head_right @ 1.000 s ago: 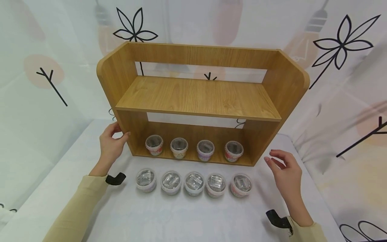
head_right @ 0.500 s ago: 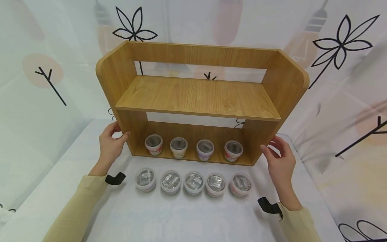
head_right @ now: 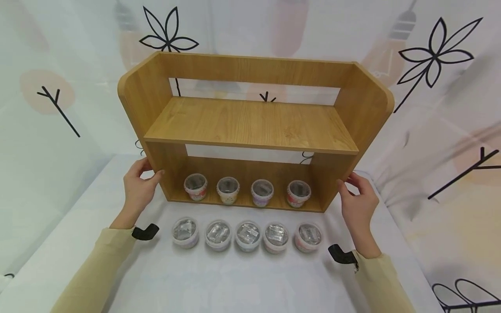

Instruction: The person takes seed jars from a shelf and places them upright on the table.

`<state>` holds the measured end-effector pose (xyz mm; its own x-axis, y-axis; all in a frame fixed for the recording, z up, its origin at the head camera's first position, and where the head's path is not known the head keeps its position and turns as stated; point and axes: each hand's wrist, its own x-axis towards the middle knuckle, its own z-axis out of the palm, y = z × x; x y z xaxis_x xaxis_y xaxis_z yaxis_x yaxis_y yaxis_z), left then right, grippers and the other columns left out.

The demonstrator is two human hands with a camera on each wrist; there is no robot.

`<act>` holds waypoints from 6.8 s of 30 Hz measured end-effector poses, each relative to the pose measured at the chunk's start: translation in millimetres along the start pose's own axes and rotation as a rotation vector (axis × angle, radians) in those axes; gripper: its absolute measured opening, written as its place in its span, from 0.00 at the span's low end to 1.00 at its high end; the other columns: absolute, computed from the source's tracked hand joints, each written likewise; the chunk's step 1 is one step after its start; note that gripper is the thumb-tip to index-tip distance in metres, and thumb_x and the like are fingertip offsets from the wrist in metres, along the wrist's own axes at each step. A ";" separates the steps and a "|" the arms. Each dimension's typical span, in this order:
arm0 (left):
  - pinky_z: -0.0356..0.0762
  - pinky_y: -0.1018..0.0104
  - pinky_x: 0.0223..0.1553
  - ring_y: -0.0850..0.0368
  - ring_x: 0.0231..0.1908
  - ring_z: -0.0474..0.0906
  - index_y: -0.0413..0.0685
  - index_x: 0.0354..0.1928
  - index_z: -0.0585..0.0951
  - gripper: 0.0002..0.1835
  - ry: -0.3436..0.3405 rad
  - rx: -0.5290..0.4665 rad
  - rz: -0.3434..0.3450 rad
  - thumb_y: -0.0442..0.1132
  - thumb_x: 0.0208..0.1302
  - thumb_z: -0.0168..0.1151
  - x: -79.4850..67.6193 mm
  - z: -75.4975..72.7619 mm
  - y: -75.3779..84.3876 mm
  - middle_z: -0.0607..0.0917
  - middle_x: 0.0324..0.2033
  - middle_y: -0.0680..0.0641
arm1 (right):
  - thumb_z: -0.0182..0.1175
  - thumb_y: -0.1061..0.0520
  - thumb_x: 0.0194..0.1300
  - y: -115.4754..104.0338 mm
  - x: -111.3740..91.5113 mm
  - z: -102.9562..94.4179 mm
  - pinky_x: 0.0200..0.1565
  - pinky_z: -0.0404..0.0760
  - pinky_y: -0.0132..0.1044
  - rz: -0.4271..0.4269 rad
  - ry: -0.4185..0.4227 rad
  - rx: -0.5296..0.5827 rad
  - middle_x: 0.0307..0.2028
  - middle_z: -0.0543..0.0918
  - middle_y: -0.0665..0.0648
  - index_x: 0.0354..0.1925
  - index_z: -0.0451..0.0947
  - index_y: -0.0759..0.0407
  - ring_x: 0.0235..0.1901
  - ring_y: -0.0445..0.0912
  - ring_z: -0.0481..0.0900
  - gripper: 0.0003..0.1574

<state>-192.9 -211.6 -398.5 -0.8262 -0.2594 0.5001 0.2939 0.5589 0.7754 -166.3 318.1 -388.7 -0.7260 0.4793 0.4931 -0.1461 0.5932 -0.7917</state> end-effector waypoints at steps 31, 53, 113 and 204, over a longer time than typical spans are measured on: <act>0.75 0.82 0.37 0.59 0.42 0.79 0.47 0.56 0.81 0.21 -0.081 0.083 -0.062 0.49 0.67 0.66 -17.9 -23.2 -8.3 0.86 0.43 0.46 | 0.71 0.53 0.61 -0.2 8.3 7.2 0.44 0.72 0.23 0.017 0.021 -0.066 0.39 0.85 0.55 0.46 0.82 0.65 0.36 0.28 0.77 0.19; 0.83 0.49 0.49 0.50 0.50 0.82 0.47 0.59 0.80 0.23 -0.437 -0.071 0.033 0.41 0.62 0.71 -24.8 -6.1 -2.2 0.84 0.52 0.47 | 0.71 0.49 0.61 -1.7 6.4 2.6 0.64 0.72 0.44 0.089 -0.030 -0.057 0.46 0.85 0.59 0.52 0.83 0.63 0.43 0.39 0.79 0.26; 0.76 0.46 0.58 0.40 0.60 0.73 0.45 0.66 0.72 0.33 -0.607 0.051 0.002 0.36 0.58 0.73 -14.2 43.8 -6.9 0.76 0.61 0.38 | 0.71 0.49 0.60 0.4 4.7 0.5 0.64 0.73 0.42 0.057 -0.056 -0.041 0.48 0.85 0.60 0.54 0.83 0.60 0.48 0.41 0.80 0.27; 0.76 0.76 0.52 0.66 0.60 0.71 0.46 0.63 0.76 0.36 -0.985 -0.363 0.407 0.41 0.50 0.80 -109.5 125.0 159.2 0.77 0.62 0.51 | 0.73 0.54 0.59 1.2 5.1 1.9 0.62 0.73 0.36 0.026 -0.033 0.002 0.41 0.85 0.53 0.50 0.84 0.64 0.40 0.28 0.75 0.23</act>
<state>-115.7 4.2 -378.0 -0.6086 0.7151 0.3439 0.6182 0.1556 0.7705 -171.4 320.1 -387.8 -0.7513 0.4727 0.4605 -0.1282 0.5799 -0.8045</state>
